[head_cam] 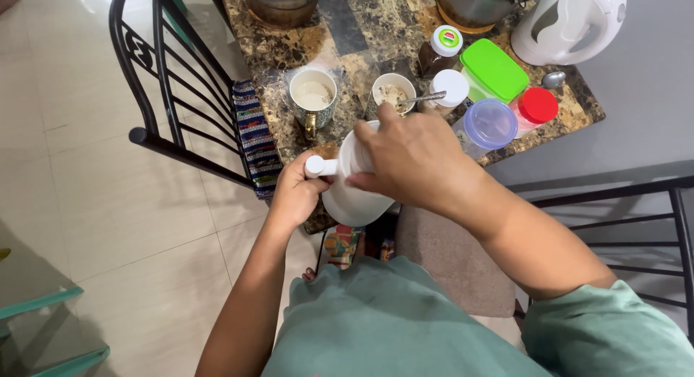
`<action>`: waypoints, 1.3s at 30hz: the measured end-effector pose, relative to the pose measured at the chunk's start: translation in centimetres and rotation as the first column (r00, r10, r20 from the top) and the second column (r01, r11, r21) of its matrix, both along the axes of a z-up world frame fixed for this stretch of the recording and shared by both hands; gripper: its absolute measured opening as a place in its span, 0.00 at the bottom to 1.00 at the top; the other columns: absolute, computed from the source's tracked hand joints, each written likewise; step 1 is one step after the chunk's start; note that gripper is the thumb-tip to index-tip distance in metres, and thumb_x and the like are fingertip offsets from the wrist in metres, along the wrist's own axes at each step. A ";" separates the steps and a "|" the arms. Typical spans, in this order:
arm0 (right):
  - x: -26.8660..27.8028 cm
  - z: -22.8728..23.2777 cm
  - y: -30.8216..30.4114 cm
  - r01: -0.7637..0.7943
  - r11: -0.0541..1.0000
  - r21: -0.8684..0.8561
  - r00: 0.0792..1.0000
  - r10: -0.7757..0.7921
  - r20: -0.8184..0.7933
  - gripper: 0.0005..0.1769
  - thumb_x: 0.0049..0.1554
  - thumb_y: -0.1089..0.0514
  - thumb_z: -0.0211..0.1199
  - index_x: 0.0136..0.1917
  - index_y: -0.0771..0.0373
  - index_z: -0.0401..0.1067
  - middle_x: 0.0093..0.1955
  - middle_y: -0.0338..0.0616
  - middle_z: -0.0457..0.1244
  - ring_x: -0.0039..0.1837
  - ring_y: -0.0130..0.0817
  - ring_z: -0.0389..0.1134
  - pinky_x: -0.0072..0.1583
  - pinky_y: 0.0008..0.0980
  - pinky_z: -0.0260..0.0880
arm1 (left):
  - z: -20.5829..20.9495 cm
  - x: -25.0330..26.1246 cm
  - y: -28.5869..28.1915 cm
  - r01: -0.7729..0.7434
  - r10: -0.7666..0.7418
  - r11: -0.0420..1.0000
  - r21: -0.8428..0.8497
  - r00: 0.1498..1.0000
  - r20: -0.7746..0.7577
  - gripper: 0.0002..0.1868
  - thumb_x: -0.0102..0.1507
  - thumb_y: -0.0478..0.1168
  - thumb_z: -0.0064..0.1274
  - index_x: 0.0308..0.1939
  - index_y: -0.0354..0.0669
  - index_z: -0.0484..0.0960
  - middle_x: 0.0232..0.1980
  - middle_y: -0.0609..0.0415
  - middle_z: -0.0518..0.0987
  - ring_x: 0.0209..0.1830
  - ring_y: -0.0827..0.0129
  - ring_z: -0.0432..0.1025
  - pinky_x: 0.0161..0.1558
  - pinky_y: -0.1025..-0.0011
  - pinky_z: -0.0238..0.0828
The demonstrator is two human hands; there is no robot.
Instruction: Preparing coffee by mixing ingredients and pouring hot water from a kettle into mugs and a thermos.
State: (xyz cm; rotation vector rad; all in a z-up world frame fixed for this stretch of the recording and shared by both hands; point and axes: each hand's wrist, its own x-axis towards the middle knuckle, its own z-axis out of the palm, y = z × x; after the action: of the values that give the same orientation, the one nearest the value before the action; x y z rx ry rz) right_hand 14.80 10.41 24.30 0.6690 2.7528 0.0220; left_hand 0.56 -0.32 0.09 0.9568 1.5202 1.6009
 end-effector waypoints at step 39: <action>8.7 -27.7 12.5 0.337 0.931 -0.144 0.656 -0.341 -0.673 0.48 0.46 0.53 0.78 0.73 0.70 0.60 0.74 0.71 0.51 0.73 0.69 0.52 0.71 0.55 0.56 | -8.0 0.5 -7.8 -0.373 0.307 0.836 -0.401 0.926 -0.221 0.26 0.61 0.40 0.61 0.59 0.34 0.69 0.47 0.50 0.77 0.46 0.68 0.74 0.48 0.70 0.72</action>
State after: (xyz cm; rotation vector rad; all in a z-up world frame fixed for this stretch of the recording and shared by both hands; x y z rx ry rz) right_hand 23.46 22.93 -3.37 1.4392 3.2449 -0.4066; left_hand 1.08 -8.12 -7.87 0.5782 2.1392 1.3400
